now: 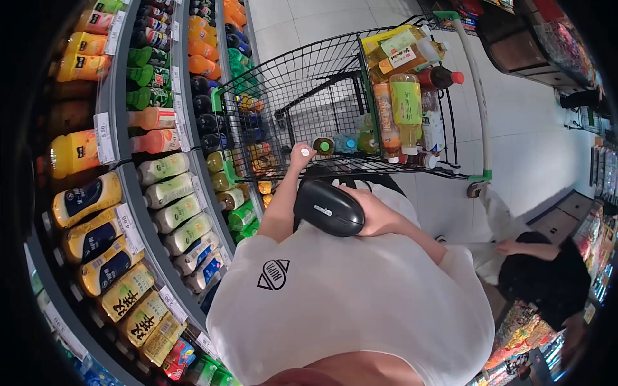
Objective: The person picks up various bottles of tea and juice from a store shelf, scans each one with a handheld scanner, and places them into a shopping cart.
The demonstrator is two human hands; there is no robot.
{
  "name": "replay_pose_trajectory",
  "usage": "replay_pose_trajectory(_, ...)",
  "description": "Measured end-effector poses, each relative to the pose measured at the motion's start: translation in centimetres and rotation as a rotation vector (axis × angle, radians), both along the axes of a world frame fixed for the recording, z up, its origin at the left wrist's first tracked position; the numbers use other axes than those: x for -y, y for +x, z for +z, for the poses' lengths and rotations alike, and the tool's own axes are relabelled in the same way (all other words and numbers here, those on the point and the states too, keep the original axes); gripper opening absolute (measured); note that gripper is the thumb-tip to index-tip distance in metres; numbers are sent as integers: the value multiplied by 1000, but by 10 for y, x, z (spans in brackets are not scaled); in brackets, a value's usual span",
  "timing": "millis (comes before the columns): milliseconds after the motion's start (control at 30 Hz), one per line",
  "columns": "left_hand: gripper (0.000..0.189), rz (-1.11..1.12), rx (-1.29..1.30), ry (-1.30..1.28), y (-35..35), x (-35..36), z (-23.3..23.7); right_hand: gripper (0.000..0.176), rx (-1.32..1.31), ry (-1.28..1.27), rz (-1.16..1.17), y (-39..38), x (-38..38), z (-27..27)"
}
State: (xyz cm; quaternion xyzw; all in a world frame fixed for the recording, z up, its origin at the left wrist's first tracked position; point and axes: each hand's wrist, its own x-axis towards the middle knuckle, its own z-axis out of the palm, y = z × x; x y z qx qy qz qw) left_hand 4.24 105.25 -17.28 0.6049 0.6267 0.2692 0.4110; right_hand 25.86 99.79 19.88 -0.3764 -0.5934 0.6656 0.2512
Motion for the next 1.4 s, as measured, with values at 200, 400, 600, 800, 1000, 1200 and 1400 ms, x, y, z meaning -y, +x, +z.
replay_pose_trajectory(200,30,-388,-170,-176,-6,10,-44,55,45,-18,11,13,-5,-14)
replay_pose_trajectory(400,37,-378,-291,-443,-15,7,-53,59,78,-24,54,10,-10,-16)
replay_pose_trajectory(600,29,-70,-133,-362,-1,8,-7,62,32,6,91,0,-16,-16)
replay_pose_trajectory(800,20,143,104,-44,-9,26,93,61,-17,-35,182,-24,-19,-19)
replay_pose_trajectory(1000,18,782,-5,494,-58,69,214,41,15,-67,373,-60,-22,-28)
replay_pose_trajectory(1200,30,1640,-509,917,-135,161,302,42,-41,-140,577,-111,-10,-18)
replay_pose_trajectory(1400,52,1777,-580,729,-183,222,341,43,-71,-29,772,-149,13,-2)
